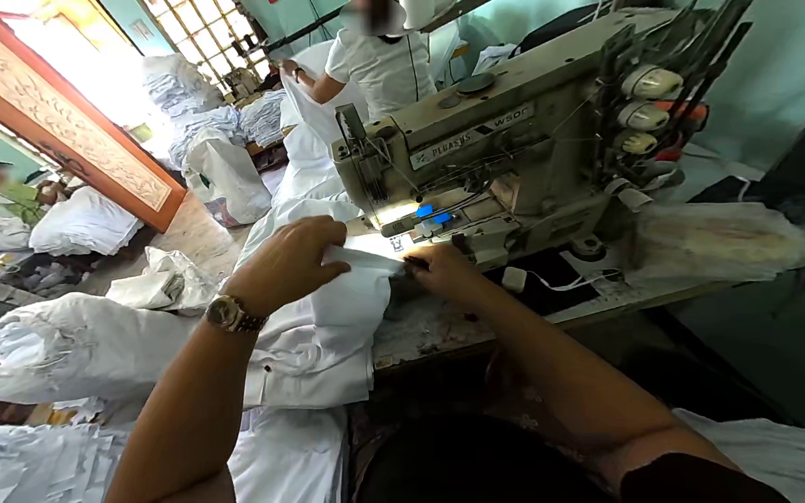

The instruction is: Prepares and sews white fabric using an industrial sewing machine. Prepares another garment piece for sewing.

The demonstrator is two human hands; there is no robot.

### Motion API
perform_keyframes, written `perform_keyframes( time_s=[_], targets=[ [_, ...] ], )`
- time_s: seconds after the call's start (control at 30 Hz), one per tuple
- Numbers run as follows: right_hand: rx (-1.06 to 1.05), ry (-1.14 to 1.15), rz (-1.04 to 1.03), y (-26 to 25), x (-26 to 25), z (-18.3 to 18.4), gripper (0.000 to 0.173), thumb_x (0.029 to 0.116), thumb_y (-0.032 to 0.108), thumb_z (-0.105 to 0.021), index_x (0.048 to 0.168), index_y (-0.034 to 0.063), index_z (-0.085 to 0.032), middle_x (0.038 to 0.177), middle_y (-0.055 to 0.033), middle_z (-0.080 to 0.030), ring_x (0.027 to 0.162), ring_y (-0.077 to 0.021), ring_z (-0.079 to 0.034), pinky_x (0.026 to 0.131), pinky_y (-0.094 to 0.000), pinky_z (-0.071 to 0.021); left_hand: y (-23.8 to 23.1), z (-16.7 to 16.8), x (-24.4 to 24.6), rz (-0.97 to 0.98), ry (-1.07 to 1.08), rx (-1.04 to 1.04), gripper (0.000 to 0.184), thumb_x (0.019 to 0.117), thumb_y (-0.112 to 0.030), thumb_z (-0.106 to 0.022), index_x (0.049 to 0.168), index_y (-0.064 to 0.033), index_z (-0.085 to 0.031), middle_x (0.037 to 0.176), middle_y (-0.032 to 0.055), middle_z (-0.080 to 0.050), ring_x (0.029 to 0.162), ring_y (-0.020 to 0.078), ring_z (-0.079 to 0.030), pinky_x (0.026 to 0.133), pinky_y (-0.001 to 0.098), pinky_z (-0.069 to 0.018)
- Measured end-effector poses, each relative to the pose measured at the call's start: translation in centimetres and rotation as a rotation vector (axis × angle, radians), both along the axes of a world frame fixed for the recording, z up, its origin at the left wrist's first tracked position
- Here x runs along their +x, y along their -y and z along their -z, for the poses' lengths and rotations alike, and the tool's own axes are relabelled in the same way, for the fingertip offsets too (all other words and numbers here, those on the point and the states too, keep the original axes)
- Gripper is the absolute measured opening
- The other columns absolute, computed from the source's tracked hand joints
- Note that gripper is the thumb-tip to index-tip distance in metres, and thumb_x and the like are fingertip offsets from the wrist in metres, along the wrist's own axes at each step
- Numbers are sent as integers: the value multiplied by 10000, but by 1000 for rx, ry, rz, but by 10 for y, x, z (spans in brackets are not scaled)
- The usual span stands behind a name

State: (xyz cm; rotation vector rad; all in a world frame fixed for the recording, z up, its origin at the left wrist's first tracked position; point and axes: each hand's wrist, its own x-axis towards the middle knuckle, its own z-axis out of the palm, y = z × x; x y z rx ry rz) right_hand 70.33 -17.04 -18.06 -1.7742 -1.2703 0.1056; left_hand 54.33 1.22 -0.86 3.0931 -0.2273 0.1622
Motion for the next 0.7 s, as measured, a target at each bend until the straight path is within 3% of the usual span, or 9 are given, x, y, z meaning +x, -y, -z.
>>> perform_keyframes(
  time_s=[0.1,0.17,0.23,0.37,0.5,0.57,0.63,0.7],
  targets=[
    [-94,-5,43,-10,4,-8,140,963,108,-681,1040,16,-753,954,-154,-718,910,-298,-696,856,-525,-556,1,-8,7,-168,30,151,382,863,-161,-823,1182,-68,-636,1075,143,-674,1046,344,-655,890,565,-536],
    [-84,-29,59,-12,4,-7,190,957,202,-721,904,19,-721,829,-123,-664,792,-259,-653,751,-484,-545,2,-4,8,-185,71,210,406,885,-117,-774,1254,-66,-613,1109,164,-670,1075,378,-650,870,577,-540],
    [-58,-85,41,-12,5,-7,279,944,266,-748,821,24,-688,740,-92,-606,701,-216,-594,668,-442,-509,3,2,8,-148,151,257,333,884,-89,-718,1202,-44,-630,1036,171,-675,1016,384,-666,806,555,-554],
    [-40,-297,-136,5,-1,-20,265,915,282,-783,821,50,-696,644,-4,-578,561,-64,-513,545,-266,-447,6,9,7,-61,239,219,226,869,-103,-699,1086,-44,-672,929,139,-651,907,351,-662,726,525,-544],
    [78,-347,-379,35,-29,-35,220,906,261,-780,916,48,-726,836,33,-664,633,44,-546,564,-121,-470,9,16,5,124,120,4,288,900,-169,-747,1170,-76,-711,1095,90,-705,988,259,-679,874,475,-568],
    [154,-290,-451,41,-38,-33,232,926,266,-761,921,35,-735,878,27,-673,671,69,-531,592,-93,-449,13,23,8,233,18,-100,249,931,-154,-710,1174,-104,-731,1143,59,-701,968,181,-689,833,376,-595],
    [176,-272,-463,43,-40,-31,236,942,273,-748,919,38,-730,860,32,-658,670,68,-517,590,-92,-435,15,30,13,319,-107,-198,199,950,-158,-693,1132,-109,-757,1179,53,-692,968,139,-688,800,313,-601],
    [175,-300,-457,43,-39,-30,226,946,269,-745,914,47,-721,827,42,-644,647,62,-522,568,-97,-440,16,35,16,363,-183,-232,142,960,-186,-686,1013,-102,-788,1189,56,-694,976,119,-680,822,289,-585]
  ],
)
